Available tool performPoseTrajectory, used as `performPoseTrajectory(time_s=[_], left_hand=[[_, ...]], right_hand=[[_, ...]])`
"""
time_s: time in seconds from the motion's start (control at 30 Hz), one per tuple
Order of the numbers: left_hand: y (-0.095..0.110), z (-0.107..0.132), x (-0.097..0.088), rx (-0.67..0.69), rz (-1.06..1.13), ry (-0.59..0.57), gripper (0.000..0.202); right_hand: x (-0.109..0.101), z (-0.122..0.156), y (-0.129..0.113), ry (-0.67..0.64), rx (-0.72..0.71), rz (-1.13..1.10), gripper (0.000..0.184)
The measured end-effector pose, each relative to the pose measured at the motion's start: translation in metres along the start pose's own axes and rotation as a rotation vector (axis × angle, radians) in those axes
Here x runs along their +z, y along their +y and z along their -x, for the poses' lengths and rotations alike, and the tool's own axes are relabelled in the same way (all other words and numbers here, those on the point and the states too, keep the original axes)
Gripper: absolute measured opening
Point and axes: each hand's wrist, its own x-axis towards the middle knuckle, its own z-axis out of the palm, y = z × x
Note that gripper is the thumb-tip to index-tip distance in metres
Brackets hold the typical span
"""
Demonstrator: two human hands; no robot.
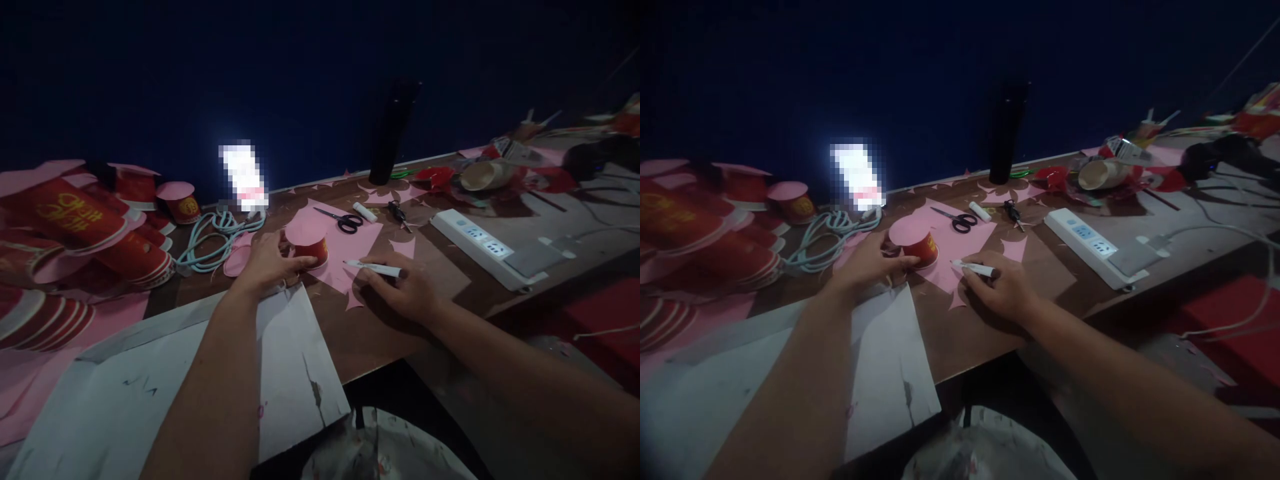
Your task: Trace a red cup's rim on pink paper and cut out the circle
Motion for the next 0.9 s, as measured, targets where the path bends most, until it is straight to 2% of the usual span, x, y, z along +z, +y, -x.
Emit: performPoseTrajectory(time_s=[0.1, 0.2, 0.4, 0.57, 0.7, 0.8, 0.9], left_hand=[[-0.008, 0.000, -0.009, -0.026, 0.037, -0.056, 0.042], [-0.011, 0.000, -0.011, -0.062, -0.036, -0.024, 0.029], [-0.004, -0.002, -0.004, -0.015, -0.180, 0.089, 0.023], [-0.010, -0.006, 0.000, 0.033, -0.199, 0.147, 0.026], [-0.013, -0.005, -0.008, -0.020, -0.209, 0.137, 0.025], [-0.016, -0.002, -0.014, -0.159, -0.204, 0.077, 0.025], [-0.021, -0.002, -0.014, -0.199, -0.314, 0.039, 0.025]], right_hand=[[-0.001, 0.001, 0.000, -0.006, -0.031, 0.009, 0.018], [-0.001, 0.000, -0.002, -0.036, -0.054, 0.024, 0.019], [0.004, -0.002, -0.008, -0.091, -0.085, 0.041, 0.020], [0.011, -0.002, -0.007, -0.088, -0.085, 0.023, 0.019], [0.011, -0.001, -0.006, -0.082, -0.079, 0.006, 0.019], [0.010, -0.002, -0.010, -0.075, -0.087, 0.000, 0.019], [0.008, -0.006, -0.015, -0.111, -0.129, -0.004, 0.019]])
